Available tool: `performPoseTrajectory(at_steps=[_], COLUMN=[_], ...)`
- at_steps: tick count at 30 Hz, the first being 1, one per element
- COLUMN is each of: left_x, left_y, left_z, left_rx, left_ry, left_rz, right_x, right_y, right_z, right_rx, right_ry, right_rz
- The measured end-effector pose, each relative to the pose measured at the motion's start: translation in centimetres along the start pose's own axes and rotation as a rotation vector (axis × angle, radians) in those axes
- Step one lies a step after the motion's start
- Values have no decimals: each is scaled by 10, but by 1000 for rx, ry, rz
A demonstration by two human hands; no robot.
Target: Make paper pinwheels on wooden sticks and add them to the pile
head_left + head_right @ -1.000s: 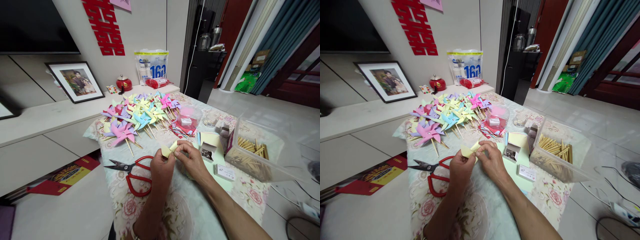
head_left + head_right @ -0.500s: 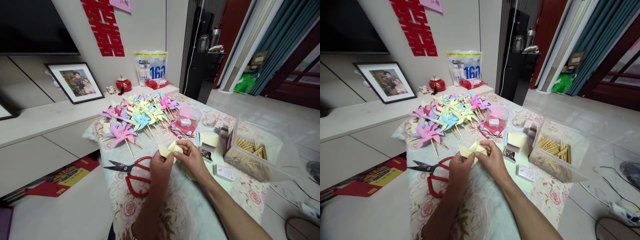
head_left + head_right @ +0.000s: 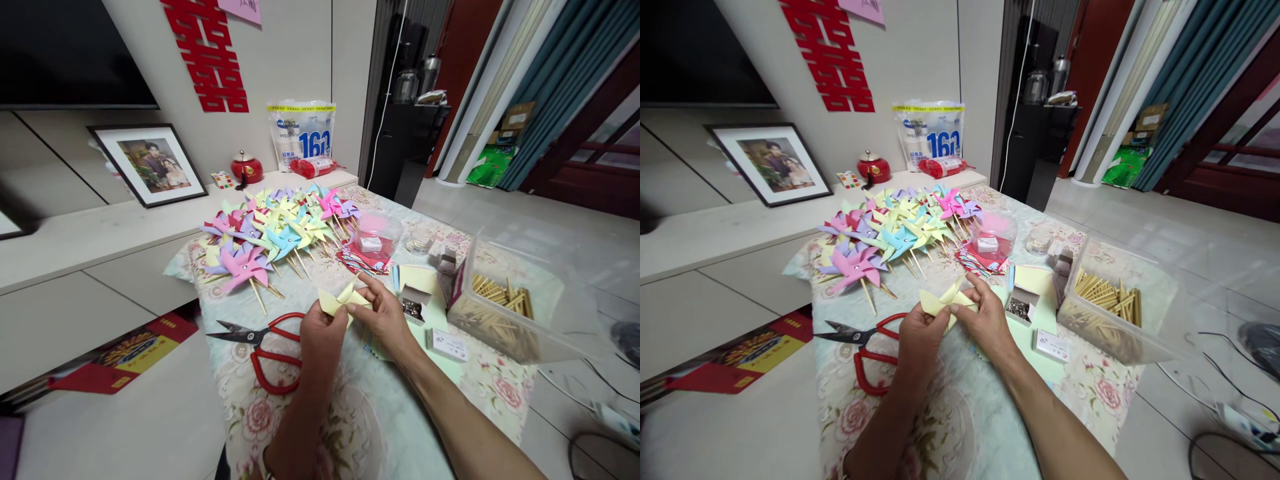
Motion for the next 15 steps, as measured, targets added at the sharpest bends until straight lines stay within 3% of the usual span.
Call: performPoseTrajectory(at_steps=[15], left_x=[-3], left_y=[2], left_z=[-6], left_rx=[-31], left_ry=[10], left_rz=[56], right_x=[2], right_y=[-1], right_z=[-2], right_rx=[-48], right_ry=[-27], right_rz=[-20])
Point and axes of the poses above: each hand's wrist, its own y-axis towards the middle knuckle, its own x-axis out of the palm, z = x × y, the point moved 8 cm from there along y, towards the middle knuckle, and after that the axes turned 10 degrees about z, right-handed, at the moved point
